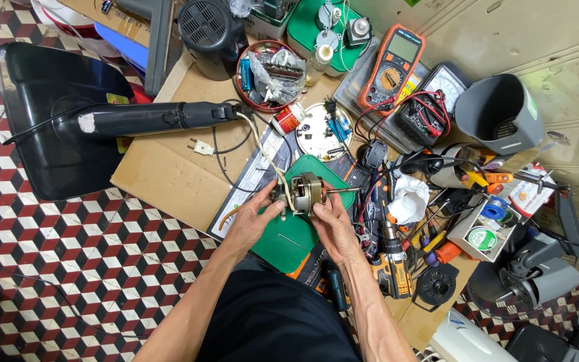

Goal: The person disassembles an electric motor at a cluttered workbench. They hold the motor housing, use a cordless drill driver on its fasteners, then pull the rotor and other internal parts out by hand and set components on the green mat while continuing to separate the motor parts.

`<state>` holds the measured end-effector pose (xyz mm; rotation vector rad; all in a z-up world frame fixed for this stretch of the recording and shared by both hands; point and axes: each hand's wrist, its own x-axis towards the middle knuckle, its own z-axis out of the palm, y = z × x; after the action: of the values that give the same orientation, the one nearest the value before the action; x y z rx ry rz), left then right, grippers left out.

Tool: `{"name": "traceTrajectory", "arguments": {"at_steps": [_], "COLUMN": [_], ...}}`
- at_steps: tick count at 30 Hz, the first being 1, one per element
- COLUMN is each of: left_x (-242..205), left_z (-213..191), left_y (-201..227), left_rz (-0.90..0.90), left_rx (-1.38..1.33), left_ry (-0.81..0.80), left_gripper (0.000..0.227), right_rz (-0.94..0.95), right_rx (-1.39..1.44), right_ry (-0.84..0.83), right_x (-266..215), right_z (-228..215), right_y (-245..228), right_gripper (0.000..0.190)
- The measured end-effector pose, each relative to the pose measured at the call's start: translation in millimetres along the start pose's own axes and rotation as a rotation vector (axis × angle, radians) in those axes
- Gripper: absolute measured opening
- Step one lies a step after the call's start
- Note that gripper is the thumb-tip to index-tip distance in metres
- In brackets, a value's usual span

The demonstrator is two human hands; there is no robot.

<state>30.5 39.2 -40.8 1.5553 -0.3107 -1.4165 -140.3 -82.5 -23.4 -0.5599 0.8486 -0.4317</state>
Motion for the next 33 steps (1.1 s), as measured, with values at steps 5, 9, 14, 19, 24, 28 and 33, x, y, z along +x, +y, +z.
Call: {"name": "traceTrajectory", "arguments": {"at_steps": [5,9,14,19,24,28,33], "left_x": [-4,4,20,31,24,-2,0], "left_z": [-3,-1,8,19,26,34,30], "left_y": [8,-7,-31,-45,-28,-7,-37], "left_rz": [0.014,0.062,0.011,0.025,-0.1,0.2,0.283], "left_rx": [-0.046,-0.098,-0.198,-0.345,-0.169,0.284,0.138], "left_ry": [-0.026,-0.053,-0.028,0.029,0.164,0.448,0.526], "left_gripper": [0.07,0.067,0.066,0.062,0.05,0.038,0.022], "right_rz": [0.017,0.025,0.037,0.083,0.087,0.083,0.074], "right_rx": [-0.007,-0.007,-0.037,-0.1,-0.246,-0.268,-0.308], "right_ry": [-0.035,-0.052,0.042,0.209,0.38,0.396,0.408], "right_x": [3,7,16,28,30,27,28], "right_z": [-3,-9,-22,-35,-28,-22,-28], "right_y": [-1,2,9,18,13,5,1], "right_gripper": [0.079,0.08,0.074,0.061,0.06,0.062,0.056]}}
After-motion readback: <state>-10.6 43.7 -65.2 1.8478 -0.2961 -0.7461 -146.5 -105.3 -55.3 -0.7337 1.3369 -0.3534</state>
